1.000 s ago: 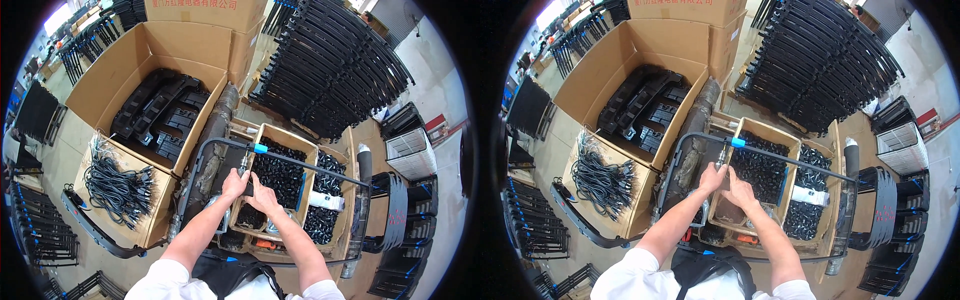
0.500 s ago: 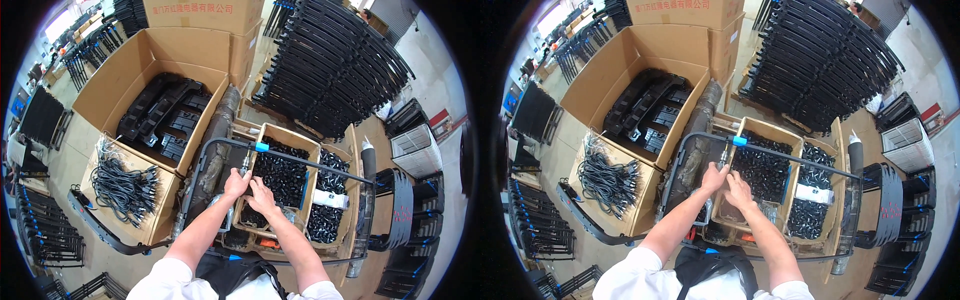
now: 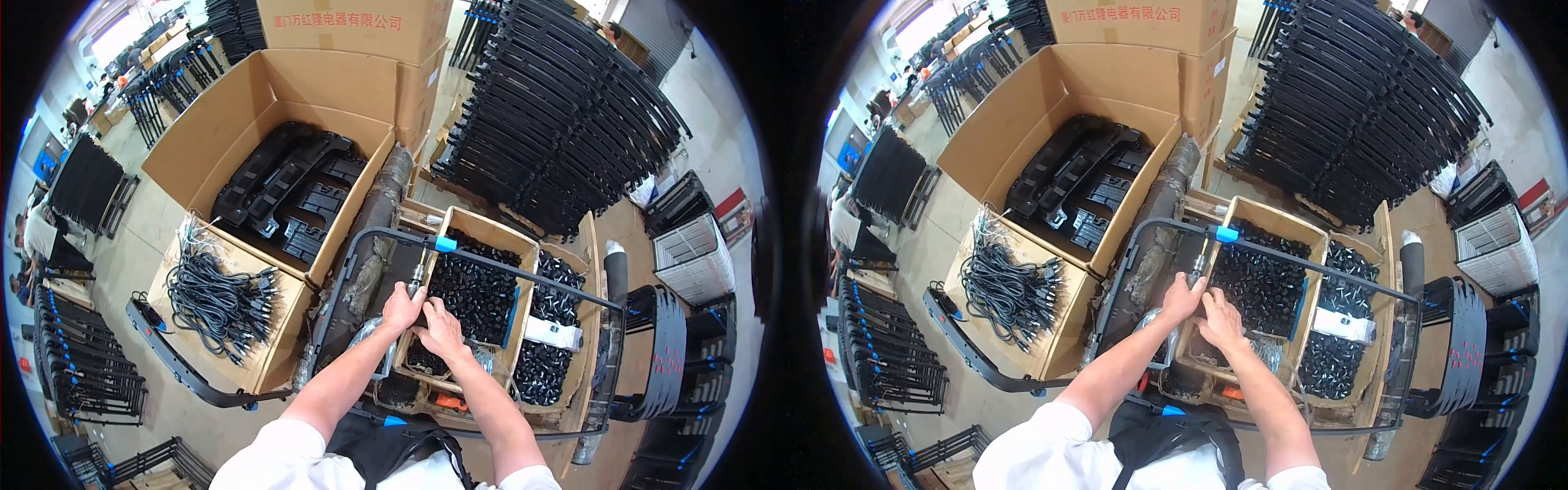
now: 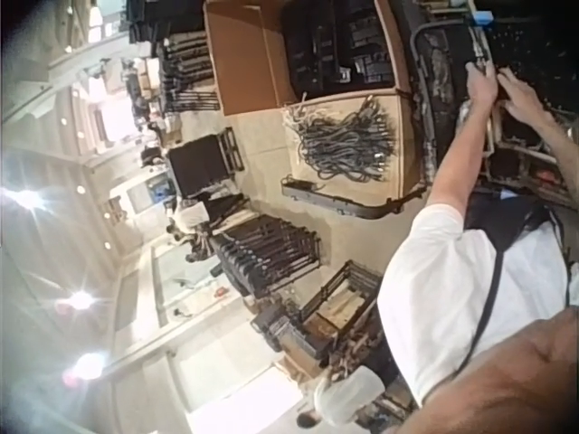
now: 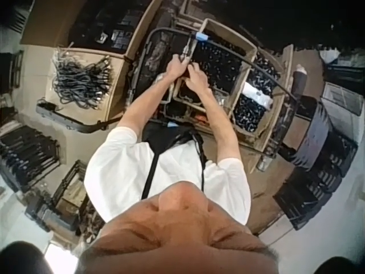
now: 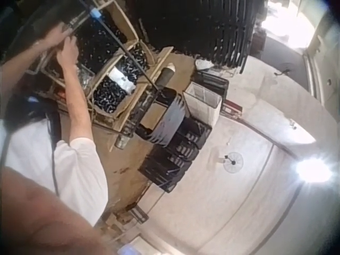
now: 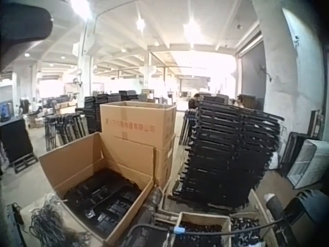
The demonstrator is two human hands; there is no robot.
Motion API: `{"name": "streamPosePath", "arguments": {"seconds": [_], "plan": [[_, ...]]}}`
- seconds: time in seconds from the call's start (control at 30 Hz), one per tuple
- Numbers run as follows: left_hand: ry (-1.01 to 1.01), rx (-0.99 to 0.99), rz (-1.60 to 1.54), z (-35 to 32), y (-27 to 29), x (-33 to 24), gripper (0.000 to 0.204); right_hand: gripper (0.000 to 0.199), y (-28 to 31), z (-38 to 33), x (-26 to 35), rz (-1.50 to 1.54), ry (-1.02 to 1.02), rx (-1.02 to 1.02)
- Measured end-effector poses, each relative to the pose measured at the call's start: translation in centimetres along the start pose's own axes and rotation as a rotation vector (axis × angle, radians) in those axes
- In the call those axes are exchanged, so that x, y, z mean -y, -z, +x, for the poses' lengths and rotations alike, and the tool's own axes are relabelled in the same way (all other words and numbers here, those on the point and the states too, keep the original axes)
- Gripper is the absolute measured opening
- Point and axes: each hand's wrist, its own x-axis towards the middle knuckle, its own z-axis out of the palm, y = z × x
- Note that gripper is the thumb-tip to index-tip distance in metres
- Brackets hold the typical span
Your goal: Assembling the handle, housing, and wiring components of a walk-behind lawnmower in a factory setting.
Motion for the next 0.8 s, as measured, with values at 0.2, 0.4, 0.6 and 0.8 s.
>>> {"name": "streamPosePath", "arguments": {"seconds": [0.2, 0.4, 0.6, 0.8], "plan": [[-0.085, -0.072, 0.023, -1.1, -0.7, 0.3, 0.059, 0.071, 0.9, -1.4, 0.1, 0.003, -0.046, 0.026], [-0.199, -0.101, 0.164, -1.6, -1.0, -1.2, 0.057, 0.078, 1.6, -1.6, -1.1, 0.015, -0.064, -0.033], [-0.233, -0.098, 0.293, -1.9, -1.3, -2.6, 0.054, 0.082, 2.5, -1.8, -1.8, 0.047, -0.089, -0.012], [-0.277, -0.117, 0.325, -1.8, -1.5, -2.5, 0.051, 0.083, 2.7, -1.8, -2.3, 0.053, -0.063, -0.002]]}}
